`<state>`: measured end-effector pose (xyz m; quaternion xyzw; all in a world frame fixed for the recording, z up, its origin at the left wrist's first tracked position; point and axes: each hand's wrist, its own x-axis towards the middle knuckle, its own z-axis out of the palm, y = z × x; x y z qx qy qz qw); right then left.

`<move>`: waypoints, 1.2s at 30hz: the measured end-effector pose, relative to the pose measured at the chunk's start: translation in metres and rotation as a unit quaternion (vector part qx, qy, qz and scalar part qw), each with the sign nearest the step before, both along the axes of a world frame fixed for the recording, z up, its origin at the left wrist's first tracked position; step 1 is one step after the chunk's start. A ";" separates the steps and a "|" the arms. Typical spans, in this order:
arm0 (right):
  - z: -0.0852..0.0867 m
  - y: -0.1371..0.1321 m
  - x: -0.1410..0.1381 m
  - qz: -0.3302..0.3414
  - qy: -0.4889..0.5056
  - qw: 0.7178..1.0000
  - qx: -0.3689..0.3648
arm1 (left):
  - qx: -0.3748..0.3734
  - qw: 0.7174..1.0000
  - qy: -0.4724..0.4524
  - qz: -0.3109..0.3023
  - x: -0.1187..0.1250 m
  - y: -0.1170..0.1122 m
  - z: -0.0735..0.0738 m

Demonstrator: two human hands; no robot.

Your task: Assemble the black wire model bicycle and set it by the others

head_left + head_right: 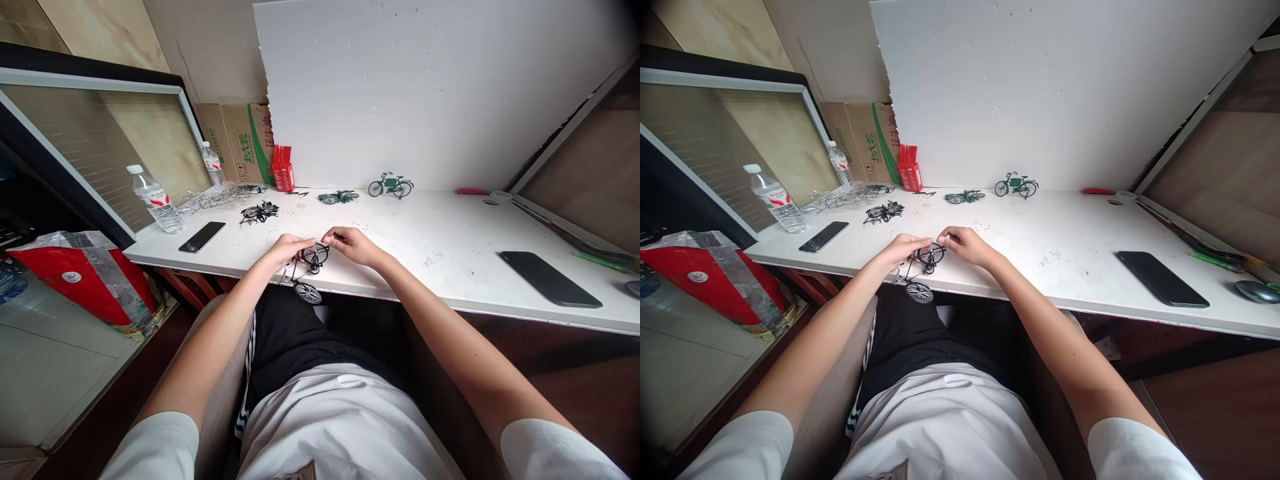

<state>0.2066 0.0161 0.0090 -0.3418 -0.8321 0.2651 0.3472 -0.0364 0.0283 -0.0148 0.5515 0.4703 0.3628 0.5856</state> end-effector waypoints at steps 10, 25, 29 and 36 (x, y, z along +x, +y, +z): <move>-0.010 -0.002 -0.004 0.001 -0.028 1.000 -0.004 | 0.004 1.000 -0.001 -0.011 -0.001 0.000 0.000; -0.009 -0.008 -0.009 0.007 -0.033 0.999 -0.014 | -0.004 1.000 0.008 0.001 0.001 -0.003 0.004; -0.010 -0.008 -0.013 0.008 0.005 0.998 -0.060 | -0.005 1.000 0.010 0.004 0.002 -0.004 0.005; 0.010 -0.013 -0.018 -0.003 0.105 0.926 -0.362 | 0.009 1.000 0.027 0.004 0.003 -0.008 0.009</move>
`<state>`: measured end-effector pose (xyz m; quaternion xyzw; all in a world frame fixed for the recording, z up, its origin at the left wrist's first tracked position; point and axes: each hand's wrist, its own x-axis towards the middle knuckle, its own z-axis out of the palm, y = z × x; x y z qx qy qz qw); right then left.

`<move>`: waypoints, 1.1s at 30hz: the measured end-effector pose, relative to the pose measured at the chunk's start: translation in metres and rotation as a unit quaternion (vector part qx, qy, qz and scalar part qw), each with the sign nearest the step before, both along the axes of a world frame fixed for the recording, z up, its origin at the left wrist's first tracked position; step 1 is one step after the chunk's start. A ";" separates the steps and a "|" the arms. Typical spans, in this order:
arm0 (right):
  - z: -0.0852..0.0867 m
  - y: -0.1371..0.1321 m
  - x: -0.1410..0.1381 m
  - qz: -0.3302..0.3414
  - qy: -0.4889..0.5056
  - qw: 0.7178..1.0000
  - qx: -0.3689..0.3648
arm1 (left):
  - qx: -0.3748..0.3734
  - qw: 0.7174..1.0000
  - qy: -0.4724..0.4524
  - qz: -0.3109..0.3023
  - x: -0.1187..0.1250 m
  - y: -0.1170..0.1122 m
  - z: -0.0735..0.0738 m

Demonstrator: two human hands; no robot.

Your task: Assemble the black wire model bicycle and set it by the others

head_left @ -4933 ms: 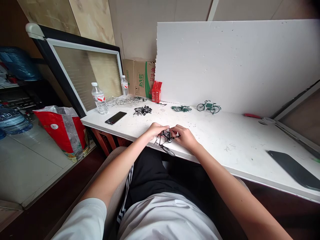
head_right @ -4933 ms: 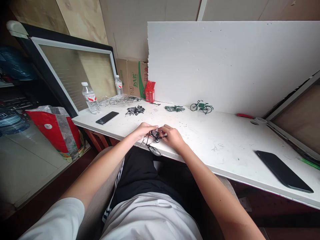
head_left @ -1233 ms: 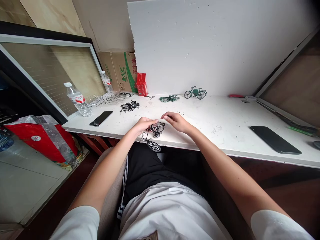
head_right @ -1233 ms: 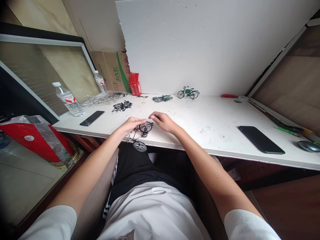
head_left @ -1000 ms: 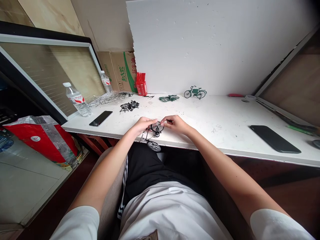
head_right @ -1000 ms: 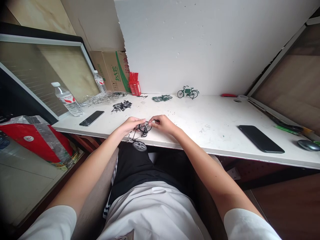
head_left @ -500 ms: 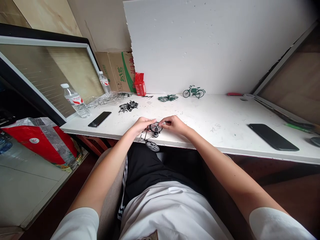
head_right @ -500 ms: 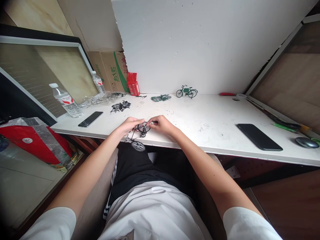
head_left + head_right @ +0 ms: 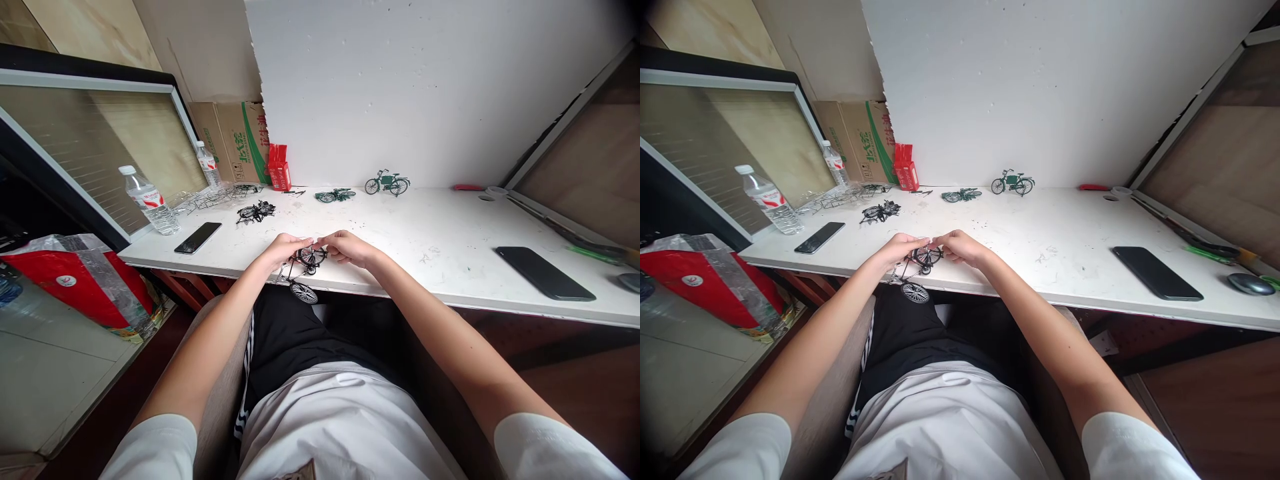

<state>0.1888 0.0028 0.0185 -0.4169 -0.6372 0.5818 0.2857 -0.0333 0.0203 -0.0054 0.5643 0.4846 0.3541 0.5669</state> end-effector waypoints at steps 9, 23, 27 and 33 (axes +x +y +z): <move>-0.012 0.006 -0.007 -0.026 0.070 0.994 -0.081 | -0.009 1.000 0.011 0.003 -0.001 0.005 -0.005; -0.020 0.008 -0.006 -0.038 0.085 0.994 -0.064 | -0.001 1.000 0.001 0.010 0.000 0.006 -0.008; -0.019 0.006 -0.007 -0.044 0.097 0.992 -0.067 | -0.008 1.000 0.011 0.014 0.001 0.004 -0.005; -0.016 0.003 -0.009 -0.062 0.113 0.989 -0.074 | -0.003 1.000 0.017 0.010 0.002 0.002 -0.002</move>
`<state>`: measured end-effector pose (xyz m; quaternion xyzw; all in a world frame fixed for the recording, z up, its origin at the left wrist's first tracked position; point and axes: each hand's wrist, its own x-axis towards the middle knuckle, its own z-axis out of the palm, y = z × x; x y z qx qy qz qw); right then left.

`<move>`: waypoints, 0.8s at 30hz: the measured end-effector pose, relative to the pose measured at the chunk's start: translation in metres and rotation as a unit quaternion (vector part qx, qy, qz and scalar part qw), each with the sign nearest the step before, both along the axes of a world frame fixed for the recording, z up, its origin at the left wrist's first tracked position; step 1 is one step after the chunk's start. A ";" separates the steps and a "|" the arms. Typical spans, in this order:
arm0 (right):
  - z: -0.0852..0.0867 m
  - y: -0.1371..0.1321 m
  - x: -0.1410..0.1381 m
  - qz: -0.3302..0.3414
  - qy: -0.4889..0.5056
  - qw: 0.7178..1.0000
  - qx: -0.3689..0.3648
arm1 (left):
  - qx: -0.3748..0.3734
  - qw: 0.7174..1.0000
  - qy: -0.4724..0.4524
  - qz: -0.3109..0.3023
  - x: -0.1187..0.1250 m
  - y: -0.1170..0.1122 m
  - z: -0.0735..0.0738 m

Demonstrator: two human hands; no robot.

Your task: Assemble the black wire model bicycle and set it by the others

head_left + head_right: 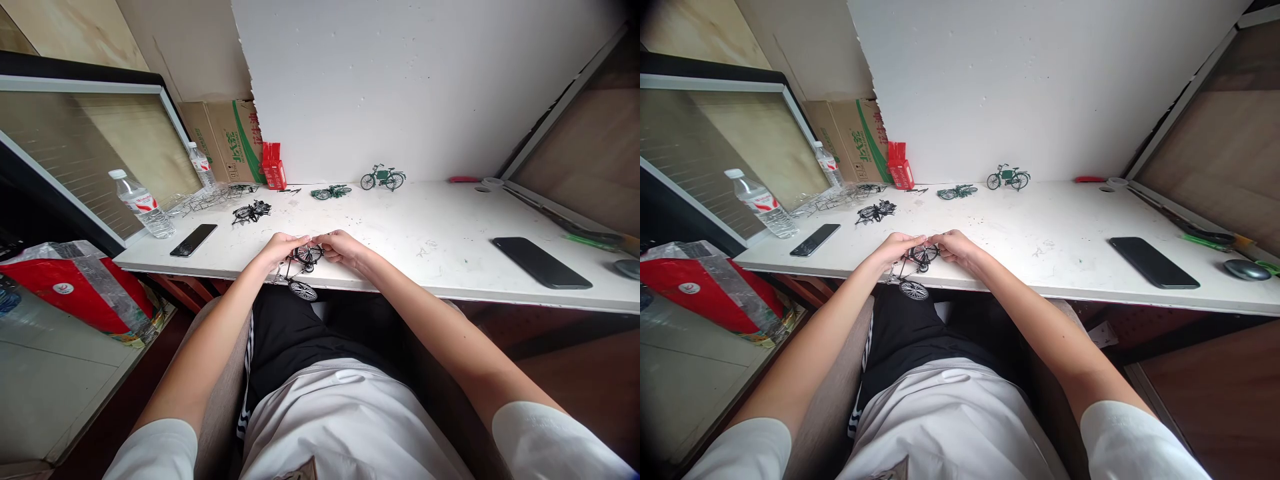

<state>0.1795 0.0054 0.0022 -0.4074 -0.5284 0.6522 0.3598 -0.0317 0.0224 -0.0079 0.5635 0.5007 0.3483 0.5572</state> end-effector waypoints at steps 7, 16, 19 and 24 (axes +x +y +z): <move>-0.002 -0.001 0.002 0.008 0.014 1.000 0.014 | -0.004 1.000 -0.009 -0.010 0.000 -0.001 0.000; -0.002 0.000 0.003 0.008 0.015 1.000 0.014 | 0.002 1.000 0.000 -0.007 -0.002 0.001 -0.003; -0.003 0.001 0.003 0.010 0.017 1.000 0.014 | -0.002 1.000 -0.013 -0.011 -0.001 0.000 -0.002; -0.002 0.000 0.003 0.012 0.020 1.000 0.007 | -0.004 1.000 -0.015 -0.009 -0.001 0.001 -0.003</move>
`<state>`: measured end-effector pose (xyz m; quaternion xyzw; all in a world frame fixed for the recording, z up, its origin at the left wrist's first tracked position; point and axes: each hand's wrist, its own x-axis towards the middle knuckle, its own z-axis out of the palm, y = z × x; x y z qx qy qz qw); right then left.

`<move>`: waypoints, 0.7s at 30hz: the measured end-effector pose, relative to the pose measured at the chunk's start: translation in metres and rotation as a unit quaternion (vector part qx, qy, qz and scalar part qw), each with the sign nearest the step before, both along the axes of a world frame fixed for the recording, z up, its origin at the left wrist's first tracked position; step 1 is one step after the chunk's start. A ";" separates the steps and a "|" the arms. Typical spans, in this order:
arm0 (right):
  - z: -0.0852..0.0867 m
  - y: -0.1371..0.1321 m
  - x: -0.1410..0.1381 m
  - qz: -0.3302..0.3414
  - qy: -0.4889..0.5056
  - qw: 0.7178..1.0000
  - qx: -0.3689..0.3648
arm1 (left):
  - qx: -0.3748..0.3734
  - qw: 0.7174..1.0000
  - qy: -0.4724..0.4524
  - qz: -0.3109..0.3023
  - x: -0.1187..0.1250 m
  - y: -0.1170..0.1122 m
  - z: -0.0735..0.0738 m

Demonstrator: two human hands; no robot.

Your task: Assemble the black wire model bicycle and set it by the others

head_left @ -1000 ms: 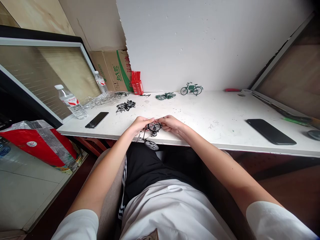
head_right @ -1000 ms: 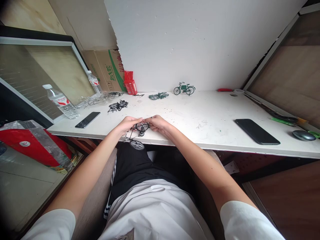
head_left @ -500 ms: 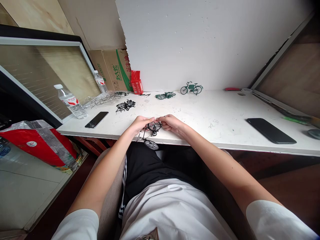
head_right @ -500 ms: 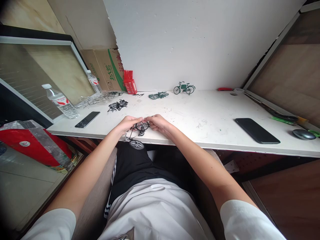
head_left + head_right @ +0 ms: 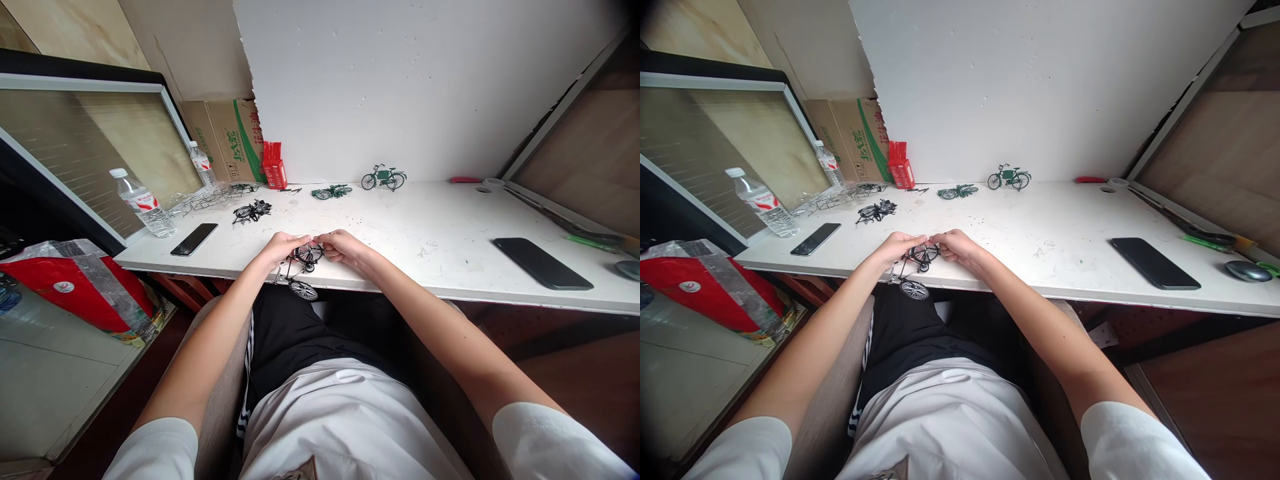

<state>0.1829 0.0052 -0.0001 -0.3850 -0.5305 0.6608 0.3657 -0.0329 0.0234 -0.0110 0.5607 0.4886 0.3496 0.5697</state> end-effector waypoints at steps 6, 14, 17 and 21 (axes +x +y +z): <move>0.000 -0.001 0.000 -0.001 -0.003 1.000 0.006 | 0.000 1.000 -0.003 -0.001 -0.001 0.002 -0.002; 0.001 0.000 0.001 -0.017 -0.026 0.999 0.025 | 0.002 1.000 0.004 0.003 0.000 0.003 -0.003; 0.006 0.004 0.005 -0.090 -0.064 0.993 0.040 | 0.009 1.000 -0.007 0.004 -0.001 0.005 -0.005; 0.011 0.005 0.009 -0.097 -0.085 0.990 0.058 | 0.008 1.000 -0.007 0.007 -0.001 0.006 -0.006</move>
